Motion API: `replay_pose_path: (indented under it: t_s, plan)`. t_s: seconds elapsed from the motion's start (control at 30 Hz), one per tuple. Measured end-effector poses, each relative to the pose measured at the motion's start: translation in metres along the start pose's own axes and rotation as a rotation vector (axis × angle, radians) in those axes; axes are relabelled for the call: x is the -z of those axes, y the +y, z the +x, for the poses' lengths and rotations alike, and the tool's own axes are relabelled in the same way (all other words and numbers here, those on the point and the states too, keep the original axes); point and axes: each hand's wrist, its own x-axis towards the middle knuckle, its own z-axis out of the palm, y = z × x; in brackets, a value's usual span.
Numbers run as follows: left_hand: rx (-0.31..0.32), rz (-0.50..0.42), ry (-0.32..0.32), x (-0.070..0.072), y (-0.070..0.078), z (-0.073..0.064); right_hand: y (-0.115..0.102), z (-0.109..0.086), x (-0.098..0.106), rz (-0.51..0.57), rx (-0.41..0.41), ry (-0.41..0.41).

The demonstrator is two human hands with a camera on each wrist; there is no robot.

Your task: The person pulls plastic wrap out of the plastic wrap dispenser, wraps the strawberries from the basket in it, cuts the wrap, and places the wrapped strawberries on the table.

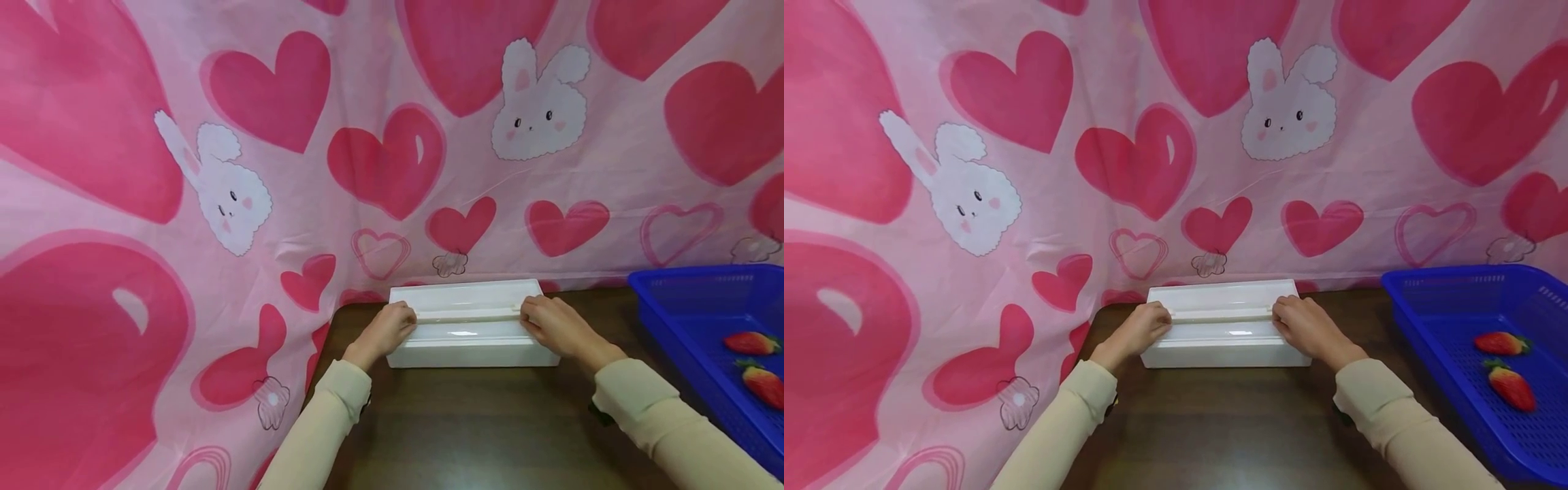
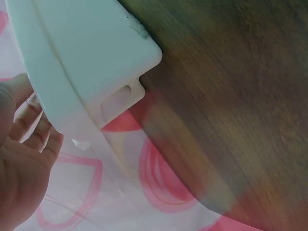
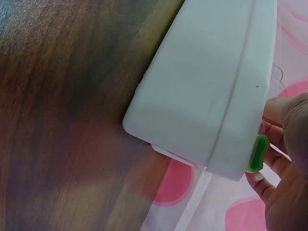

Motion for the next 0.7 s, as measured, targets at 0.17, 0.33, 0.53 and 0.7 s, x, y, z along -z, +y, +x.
replay_pose_path:
  t_s: [0.17,0.33,0.53,0.7]
  plan:
    - [0.003,0.022,0.014,-0.0012,-0.0001,0.0010,-0.0011,-0.0009,0.0018,-0.010,-0.019,-0.011]
    - [0.001,0.049,0.028,-0.0028,-0.0010,0.0003,-0.0022,-0.0020,0.0017,-0.014,-0.055,-0.023]
    - [0.001,0.053,0.039,-0.0003,-0.0007,0.0008,-0.0057,0.0002,0.0059,0.008,-0.125,-0.039]
    - [0.002,-0.040,0.038,0.0009,-0.0008,0.0034,-0.0084,0.0034,0.0099,0.032,-0.207,-0.071]
